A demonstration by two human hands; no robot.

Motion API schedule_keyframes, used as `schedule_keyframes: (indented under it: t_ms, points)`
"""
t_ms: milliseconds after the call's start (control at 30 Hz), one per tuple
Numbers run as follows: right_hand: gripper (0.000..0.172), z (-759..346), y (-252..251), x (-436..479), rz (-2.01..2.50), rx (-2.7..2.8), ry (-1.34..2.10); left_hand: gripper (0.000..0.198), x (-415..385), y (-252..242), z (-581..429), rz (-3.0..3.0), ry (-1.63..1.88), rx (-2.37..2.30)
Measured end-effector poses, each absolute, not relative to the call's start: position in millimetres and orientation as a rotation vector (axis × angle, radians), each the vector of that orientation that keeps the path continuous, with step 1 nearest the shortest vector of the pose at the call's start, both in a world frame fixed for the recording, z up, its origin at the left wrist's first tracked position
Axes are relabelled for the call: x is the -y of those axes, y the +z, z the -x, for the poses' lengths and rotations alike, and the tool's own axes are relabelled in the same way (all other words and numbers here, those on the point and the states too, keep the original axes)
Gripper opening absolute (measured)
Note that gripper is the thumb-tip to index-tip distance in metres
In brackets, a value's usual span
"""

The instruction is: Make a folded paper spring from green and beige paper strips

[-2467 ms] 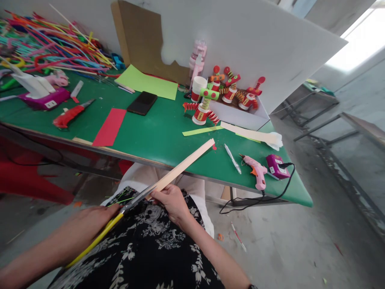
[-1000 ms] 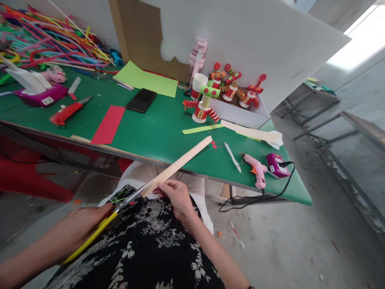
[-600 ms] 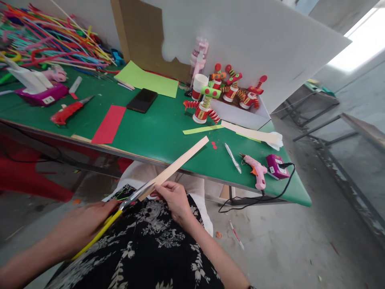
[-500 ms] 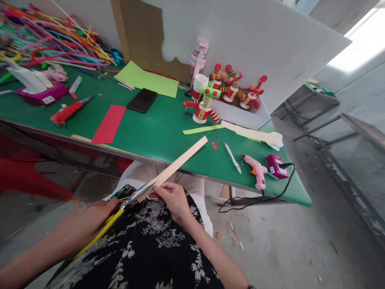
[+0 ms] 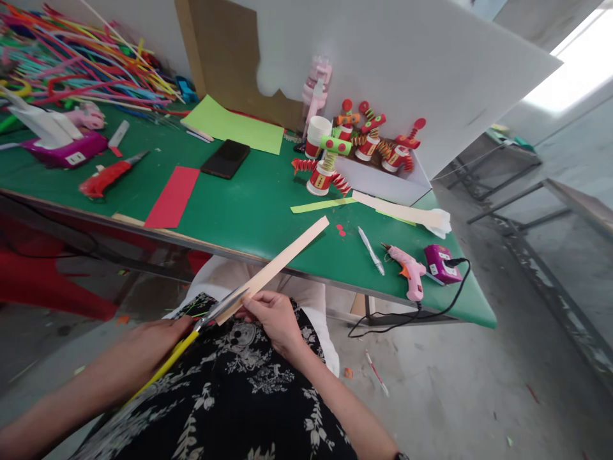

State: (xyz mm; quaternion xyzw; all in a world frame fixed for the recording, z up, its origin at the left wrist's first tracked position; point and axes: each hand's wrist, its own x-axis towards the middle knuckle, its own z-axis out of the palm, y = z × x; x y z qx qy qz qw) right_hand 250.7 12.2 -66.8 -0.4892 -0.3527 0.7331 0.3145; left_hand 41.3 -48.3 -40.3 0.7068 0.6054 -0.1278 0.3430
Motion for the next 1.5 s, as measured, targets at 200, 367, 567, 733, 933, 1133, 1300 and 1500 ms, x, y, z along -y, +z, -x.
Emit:
schedule_keyframes:
  t_ms: [200, 367, 567, 733, 933, 1133, 1300, 1500]
  points:
    - [0.035, -250.3, -66.9, -11.7, 1.275, 0.921, 1.939, 0.046, 46.6, -39.1, -41.4, -1.817, -0.354, -1.553]
    - [0.037, -250.5, -67.3, -12.2, 1.289, 0.922, 1.937, 0.046, 46.2, -38.7, -40.4, -1.826, -0.33, -1.551]
    - [0.039, -250.8, -66.9, -12.8, 1.289, 0.921, 1.943, 0.042, 48.3, -46.6, -39.2, -1.834, -0.318, -1.566]
    - [0.036, -250.6, -67.6, -12.9, 1.292, 0.919, 1.937, 0.042, 47.9, -48.6, -39.7, -1.841, -0.334, -1.561]
    - [0.036, -251.9, -68.2, -12.4, 1.292, 0.938, 1.942, 0.04, 46.2, -42.1, -39.6, -1.842, -0.411, -1.576]
    - [0.036, -252.3, -69.5, -12.6, 1.29, 0.943, 1.943, 0.037, 47.6, -44.9, -38.3, -1.882, -0.376, -1.579]
    - [0.031, -255.9, -65.1, -15.8, 1.318, 0.92, 1.869, 0.036, 51.6, -52.8, -33.0, -1.91, -0.34, -1.59]
    - [0.031, -255.0, -65.8, -19.6, 1.348, 0.908, 1.783, 0.038, 53.2, -52.7, -31.9, -1.906, -0.337, -1.622]
